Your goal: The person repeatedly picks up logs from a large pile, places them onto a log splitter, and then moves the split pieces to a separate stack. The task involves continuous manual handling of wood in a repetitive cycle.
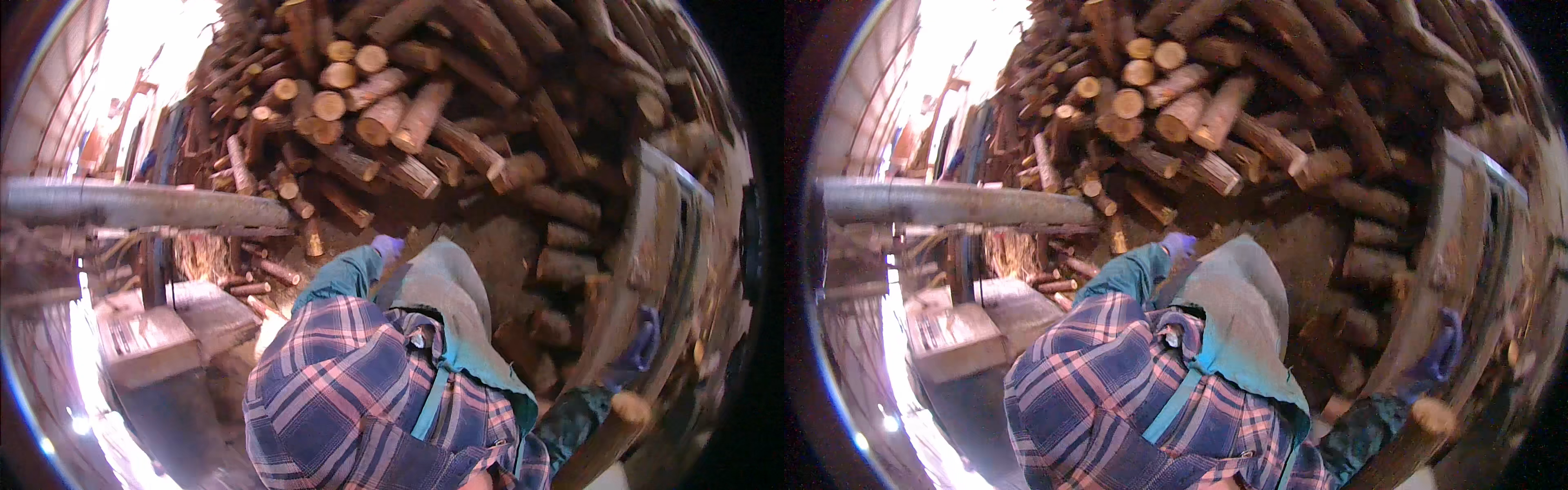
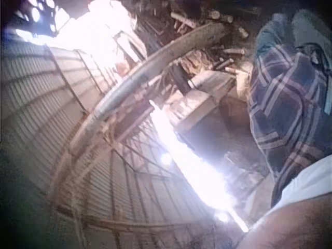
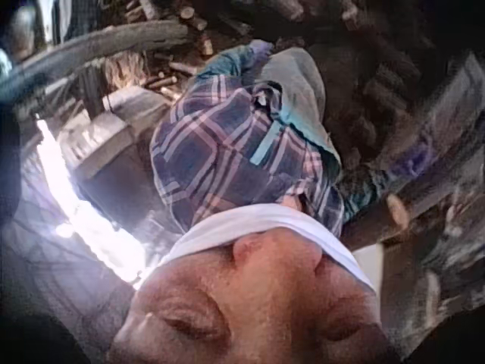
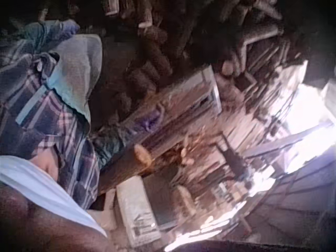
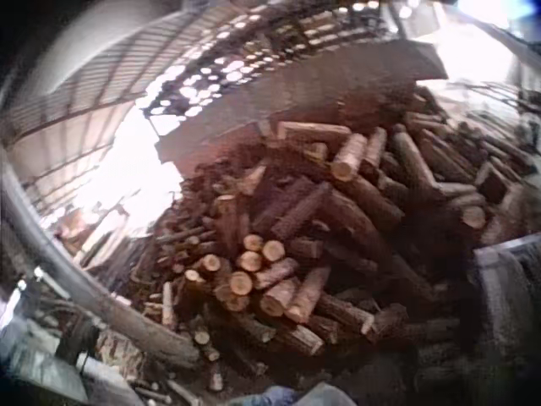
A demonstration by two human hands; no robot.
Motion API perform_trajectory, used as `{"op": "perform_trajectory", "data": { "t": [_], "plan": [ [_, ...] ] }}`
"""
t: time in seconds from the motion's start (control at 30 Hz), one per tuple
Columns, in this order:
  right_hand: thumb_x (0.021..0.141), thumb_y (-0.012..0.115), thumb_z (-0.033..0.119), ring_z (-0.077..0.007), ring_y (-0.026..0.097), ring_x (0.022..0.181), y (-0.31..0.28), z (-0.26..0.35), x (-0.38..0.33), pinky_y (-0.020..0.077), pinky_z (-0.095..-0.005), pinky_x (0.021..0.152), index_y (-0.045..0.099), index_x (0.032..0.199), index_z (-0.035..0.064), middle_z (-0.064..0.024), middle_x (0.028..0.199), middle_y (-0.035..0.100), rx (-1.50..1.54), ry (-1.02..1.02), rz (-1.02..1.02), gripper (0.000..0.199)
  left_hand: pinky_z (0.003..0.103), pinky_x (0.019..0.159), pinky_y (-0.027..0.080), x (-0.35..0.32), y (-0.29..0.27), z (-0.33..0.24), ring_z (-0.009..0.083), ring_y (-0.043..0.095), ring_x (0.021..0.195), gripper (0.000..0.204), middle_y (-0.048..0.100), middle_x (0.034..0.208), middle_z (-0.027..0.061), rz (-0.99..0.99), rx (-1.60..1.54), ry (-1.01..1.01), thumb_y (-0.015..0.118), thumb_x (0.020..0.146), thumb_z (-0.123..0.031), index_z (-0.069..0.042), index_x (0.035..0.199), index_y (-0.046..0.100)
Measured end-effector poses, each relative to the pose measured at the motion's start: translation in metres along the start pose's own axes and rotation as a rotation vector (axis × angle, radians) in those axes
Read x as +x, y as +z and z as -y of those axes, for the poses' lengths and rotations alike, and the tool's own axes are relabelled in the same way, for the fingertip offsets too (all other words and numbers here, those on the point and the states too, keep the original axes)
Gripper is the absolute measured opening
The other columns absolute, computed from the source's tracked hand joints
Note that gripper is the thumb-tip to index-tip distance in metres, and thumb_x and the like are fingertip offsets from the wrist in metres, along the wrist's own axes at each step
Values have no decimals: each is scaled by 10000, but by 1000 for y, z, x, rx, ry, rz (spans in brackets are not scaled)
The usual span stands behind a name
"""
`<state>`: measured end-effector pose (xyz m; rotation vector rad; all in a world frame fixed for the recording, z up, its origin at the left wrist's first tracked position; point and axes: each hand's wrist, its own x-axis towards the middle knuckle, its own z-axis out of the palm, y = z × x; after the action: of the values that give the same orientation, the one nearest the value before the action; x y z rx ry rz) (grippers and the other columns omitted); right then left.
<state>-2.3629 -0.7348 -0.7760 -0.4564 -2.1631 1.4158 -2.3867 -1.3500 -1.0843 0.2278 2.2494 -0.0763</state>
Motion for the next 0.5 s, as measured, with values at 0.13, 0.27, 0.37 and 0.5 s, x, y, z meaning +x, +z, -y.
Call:
{"op": "perform_trajectory", "data": {
  "t": [0.13,0.27,0.37,0.5],
  "plan": [
    [1002,627,204,-203,646,1051,136,17,-27,490,-344,988,692,1174,2,-93,1130,702,337,226,268,274,423,827,539,-35,-76,-49,267,691,959,274,728,978,107,-220,-649,-19,624,918,-349,-101,1004,703],
    [998,624,185,-207,671,1038,237,-24,-79,539,-378,971,674,1206,3,-120,1141,698,693,509,566,281,397,780,522,-2,-72,-9,197,648,852,336,690,849,62,-291,-1103,-50,641,937,-411,-85,982,710],
    [991,632,187,-221,694,986,288,26,-108,547,-367,953,680,1192,1,-121,1106,707,585,702,816,278,343,703,510,3,-93,53,158,607,786,280,685,884,50,-462,-1495,-9,685,936,-390,-118,1000,705],
    [991,632,229,-221,695,986,400,68,-143,546,-350,940,657,1225,-1,-116,1082,711,508,894,925,329,364,771,512,2,-140,179,221,637,922,519,684,1128,90,-247,-2067,-361,665,932,-505,-173,1319,569]
  ]
}}
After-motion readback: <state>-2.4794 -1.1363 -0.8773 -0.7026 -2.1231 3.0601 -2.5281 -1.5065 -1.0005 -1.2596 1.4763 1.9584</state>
